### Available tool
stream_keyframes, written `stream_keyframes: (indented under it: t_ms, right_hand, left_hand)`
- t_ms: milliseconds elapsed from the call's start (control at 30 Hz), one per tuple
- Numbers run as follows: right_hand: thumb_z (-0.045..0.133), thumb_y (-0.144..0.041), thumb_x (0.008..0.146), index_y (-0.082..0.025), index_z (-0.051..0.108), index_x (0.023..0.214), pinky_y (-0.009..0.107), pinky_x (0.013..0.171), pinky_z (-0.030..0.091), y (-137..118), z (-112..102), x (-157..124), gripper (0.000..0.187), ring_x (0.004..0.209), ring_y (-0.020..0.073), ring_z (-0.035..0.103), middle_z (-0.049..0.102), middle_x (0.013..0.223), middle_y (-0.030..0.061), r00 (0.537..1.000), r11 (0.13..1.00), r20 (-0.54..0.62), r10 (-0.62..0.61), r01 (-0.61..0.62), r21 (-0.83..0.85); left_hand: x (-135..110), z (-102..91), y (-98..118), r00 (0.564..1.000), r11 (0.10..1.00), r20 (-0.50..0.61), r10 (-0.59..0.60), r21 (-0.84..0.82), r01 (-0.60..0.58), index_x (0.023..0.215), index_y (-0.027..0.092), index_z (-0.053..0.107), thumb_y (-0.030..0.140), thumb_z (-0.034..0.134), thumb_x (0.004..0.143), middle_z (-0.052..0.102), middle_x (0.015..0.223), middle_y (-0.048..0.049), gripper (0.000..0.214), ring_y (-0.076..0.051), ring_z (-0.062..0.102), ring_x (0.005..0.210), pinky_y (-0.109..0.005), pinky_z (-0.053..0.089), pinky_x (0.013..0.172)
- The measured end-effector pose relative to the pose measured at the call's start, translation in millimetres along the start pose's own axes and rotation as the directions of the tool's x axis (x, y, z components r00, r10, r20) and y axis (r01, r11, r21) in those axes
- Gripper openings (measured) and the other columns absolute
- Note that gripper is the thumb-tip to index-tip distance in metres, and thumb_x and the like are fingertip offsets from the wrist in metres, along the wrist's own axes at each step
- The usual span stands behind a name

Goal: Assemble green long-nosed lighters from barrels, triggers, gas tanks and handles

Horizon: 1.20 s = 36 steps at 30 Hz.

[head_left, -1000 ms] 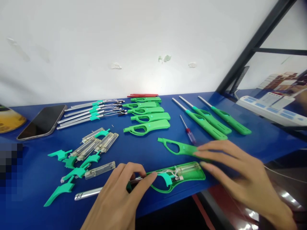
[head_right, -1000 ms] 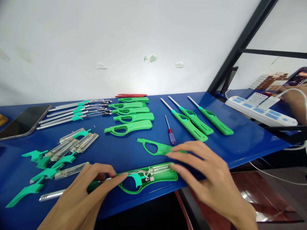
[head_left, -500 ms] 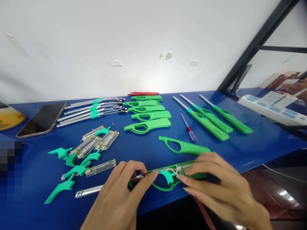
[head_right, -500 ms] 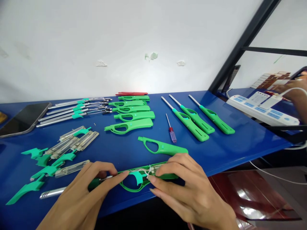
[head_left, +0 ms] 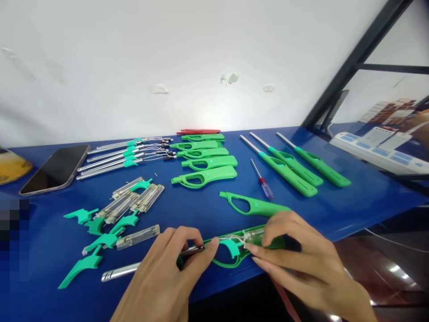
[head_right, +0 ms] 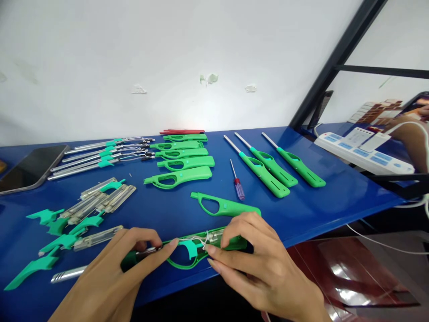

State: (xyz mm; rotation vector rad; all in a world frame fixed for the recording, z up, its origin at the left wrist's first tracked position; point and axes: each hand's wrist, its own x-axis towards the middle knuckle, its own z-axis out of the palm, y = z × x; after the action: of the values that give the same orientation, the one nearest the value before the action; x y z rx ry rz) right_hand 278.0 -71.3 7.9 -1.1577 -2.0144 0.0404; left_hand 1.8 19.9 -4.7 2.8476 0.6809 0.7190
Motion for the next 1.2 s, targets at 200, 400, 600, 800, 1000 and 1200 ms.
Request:
stream_keyframes:
  t_ms: [200, 400, 600, 800, 1000, 1200]
  right_hand:
    - [0.072, -0.001, 0.092, -0.018, 0.076, 0.111, 0.041, 0.081, 0.054, -1.0, -0.2, -0.4, 0.026, 0.092, 0.0208, 0.062, 0.065, 0.098, 0.0055, 1.000, 1.000, 0.004, -0.003, 0.003, -0.004]
    - [0.072, -0.005, 0.093, -0.019, 0.074, 0.112, 0.042, 0.086, 0.052, 1.6, -0.3, -1.7, 0.024, 0.099, 0.0219, 0.062, 0.066, 0.106, 0.0068, 1.000, 1.000, 0.020, 0.000, 0.000, -0.023]
    - [0.069, -0.020, 0.100, -0.021, 0.072, 0.123, 0.042, 0.099, 0.048, -2.9, -1.9, 1.5, 0.023, 0.113, 0.0237, 0.060, 0.066, 0.120, 0.0079, 0.998, 0.995, 0.068, 0.002, 0.005, -0.104]
    - [0.068, -0.035, 0.103, -0.025, 0.064, 0.140, 0.046, 0.108, 0.044, -6.8, 3.1, 7.1, 0.039, 0.126, 0.0270, 0.056, 0.065, 0.133, 0.0087, 0.985, 0.984, 0.173, 0.027, 0.005, -0.180]
    - [0.067, -0.028, 0.103, -0.024, 0.067, 0.135, 0.048, 0.103, 0.049, -5.3, 5.7, 4.4, 0.033, 0.121, 0.0270, 0.059, 0.066, 0.126, 0.0103, 0.989, 0.984, 0.145, 0.039, -0.013, -0.179]
    - [0.068, -0.023, 0.102, -0.021, 0.071, 0.132, 0.047, 0.099, 0.052, -2.9, 8.5, 4.1, 0.030, 0.116, 0.0269, 0.062, 0.069, 0.122, 0.0115, 0.995, 0.981, 0.101, -0.013, 0.032, -0.190]
  left_hand:
    - [-0.8, -1.8, 1.3, 1.000, 1.000, -0.007, -0.005, 0.003, 0.005, 0.146, 0.027, 0.057, -0.009, 0.039, 0.091, 0.057, 0.121, -0.0075, 0.068, -0.017, 0.057, 0.094, -0.032, 0.056, 0.082]
    - [-3.7, -2.5, 1.0, 1.000, 1.000, -0.011, 0.002, -0.018, -0.003, 0.143, 0.026, 0.059, -0.008, 0.041, 0.090, 0.058, 0.119, -0.0072, 0.065, -0.017, 0.058, 0.094, -0.034, 0.056, 0.084]
    - [-0.2, -2.7, 0.4, 1.000, 1.000, -0.008, 0.005, -0.005, -0.005, 0.142, 0.027, 0.060, -0.006, 0.041, 0.091, 0.060, 0.119, -0.0072, 0.063, -0.017, 0.059, 0.093, -0.032, 0.056, 0.083]
    - [-0.8, -3.3, 1.4, 1.000, 1.000, -0.016, -0.001, -0.017, 0.001, 0.142, 0.026, 0.060, -0.006, 0.041, 0.089, 0.058, 0.119, -0.0078, 0.065, -0.018, 0.058, 0.094, -0.030, 0.056, 0.078]
    - [-0.3, -2.1, 0.8, 1.000, 1.000, -0.018, 0.009, -0.019, -0.009, 0.141, 0.026, 0.061, -0.006, 0.041, 0.089, 0.060, 0.117, -0.0073, 0.064, -0.018, 0.060, 0.093, -0.030, 0.055, 0.077]
    - [0.0, -0.4, 1.1, 1.000, 1.000, -0.021, -0.007, -0.007, 0.007, 0.139, 0.026, 0.062, -0.006, 0.042, 0.089, 0.061, 0.118, -0.0076, 0.062, -0.017, 0.062, 0.094, -0.030, 0.057, 0.080]
